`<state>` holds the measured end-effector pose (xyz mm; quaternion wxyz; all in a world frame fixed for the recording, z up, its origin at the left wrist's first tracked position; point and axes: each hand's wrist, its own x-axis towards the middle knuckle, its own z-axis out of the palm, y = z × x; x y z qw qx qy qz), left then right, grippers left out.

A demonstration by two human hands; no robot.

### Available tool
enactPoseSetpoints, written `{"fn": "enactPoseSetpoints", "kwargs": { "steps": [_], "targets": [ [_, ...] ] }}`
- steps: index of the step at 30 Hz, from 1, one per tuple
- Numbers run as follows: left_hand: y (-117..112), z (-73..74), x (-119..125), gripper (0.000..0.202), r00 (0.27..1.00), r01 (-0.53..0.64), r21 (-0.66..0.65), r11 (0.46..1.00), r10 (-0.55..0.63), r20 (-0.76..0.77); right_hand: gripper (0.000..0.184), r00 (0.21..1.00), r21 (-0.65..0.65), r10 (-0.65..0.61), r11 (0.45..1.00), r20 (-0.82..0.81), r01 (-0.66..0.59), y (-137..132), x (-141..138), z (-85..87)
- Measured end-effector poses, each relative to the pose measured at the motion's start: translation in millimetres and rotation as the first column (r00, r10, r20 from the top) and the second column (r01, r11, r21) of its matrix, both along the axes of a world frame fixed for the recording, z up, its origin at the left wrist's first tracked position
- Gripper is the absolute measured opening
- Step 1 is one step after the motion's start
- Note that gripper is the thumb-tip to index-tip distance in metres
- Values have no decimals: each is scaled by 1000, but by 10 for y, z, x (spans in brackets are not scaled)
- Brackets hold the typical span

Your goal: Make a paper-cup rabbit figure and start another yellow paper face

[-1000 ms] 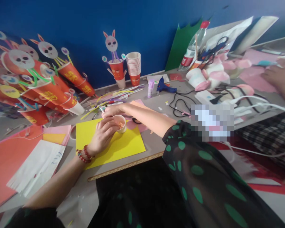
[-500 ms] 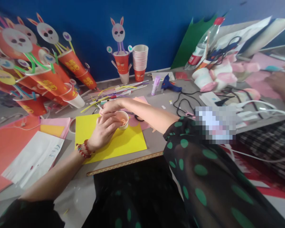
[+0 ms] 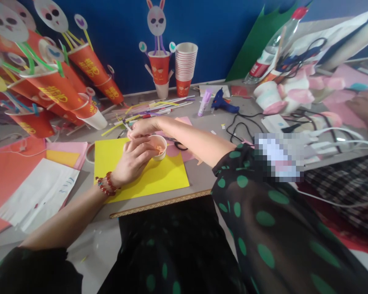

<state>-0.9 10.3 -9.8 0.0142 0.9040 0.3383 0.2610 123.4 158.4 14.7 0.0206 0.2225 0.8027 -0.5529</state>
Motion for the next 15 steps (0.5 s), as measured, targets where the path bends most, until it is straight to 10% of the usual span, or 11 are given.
{"fn": "enactPoseSetpoints", "kwargs": {
  "steps": [15],
  "targets": [
    [-11,-24,-8,26,1000,-2,-5,1000,2,-4,12,977,-68,-122,991,-177,112,48,378,-65]
  ]
}}
